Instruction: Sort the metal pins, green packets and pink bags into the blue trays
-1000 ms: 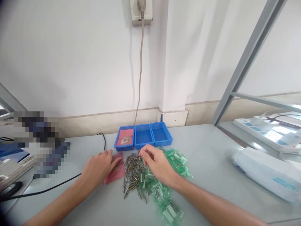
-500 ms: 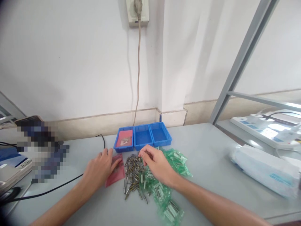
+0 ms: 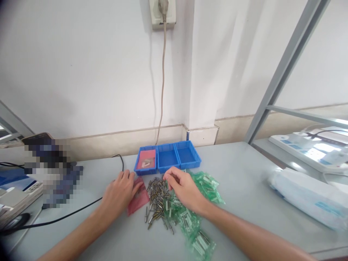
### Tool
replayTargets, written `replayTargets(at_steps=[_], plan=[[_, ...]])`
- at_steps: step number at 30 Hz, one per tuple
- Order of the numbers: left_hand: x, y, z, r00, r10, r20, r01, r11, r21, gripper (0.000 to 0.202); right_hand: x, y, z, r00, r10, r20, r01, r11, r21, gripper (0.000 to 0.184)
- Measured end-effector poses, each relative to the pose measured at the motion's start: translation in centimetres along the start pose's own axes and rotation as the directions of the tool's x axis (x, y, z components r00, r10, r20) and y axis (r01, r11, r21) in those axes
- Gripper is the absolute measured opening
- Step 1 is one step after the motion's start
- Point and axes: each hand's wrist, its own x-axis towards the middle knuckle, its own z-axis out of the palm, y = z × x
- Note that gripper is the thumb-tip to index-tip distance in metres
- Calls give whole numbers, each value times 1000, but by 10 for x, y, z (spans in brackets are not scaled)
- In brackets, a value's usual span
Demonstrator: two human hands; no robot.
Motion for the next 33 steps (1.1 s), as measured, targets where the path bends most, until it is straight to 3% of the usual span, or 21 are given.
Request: replayTargets(at_steps=[6, 19, 22, 26, 30, 33], plan=[[1, -1, 4, 1000, -9, 1, 9, 1000, -18, 30, 0, 2, -2, 1000, -8, -13, 7, 1000, -15, 30], [3, -6, -9, 991, -1, 136, 16, 994, -107, 32, 2, -1, -3, 1000, -18, -20, 17, 999, -49, 33], [3, -7, -16, 996, 23, 84, -14, 995, -100, 33, 2, -2, -3, 999, -26, -22, 24, 998, -62, 32], [4, -8, -18, 997, 13, -70, -25, 983, -179, 34, 2, -6, -3, 995, -82, -49, 77, 992, -103, 33], [3, -6, -8, 984, -64, -165, -20, 889, -458, 39, -1, -12, -3, 993, -118, -23, 114, 984, -138, 33], [2, 2, 1, 968, -147, -201, -45, 691, -722, 46, -5, -17, -2, 986, -152, 68, 160, 978, -136, 30]])
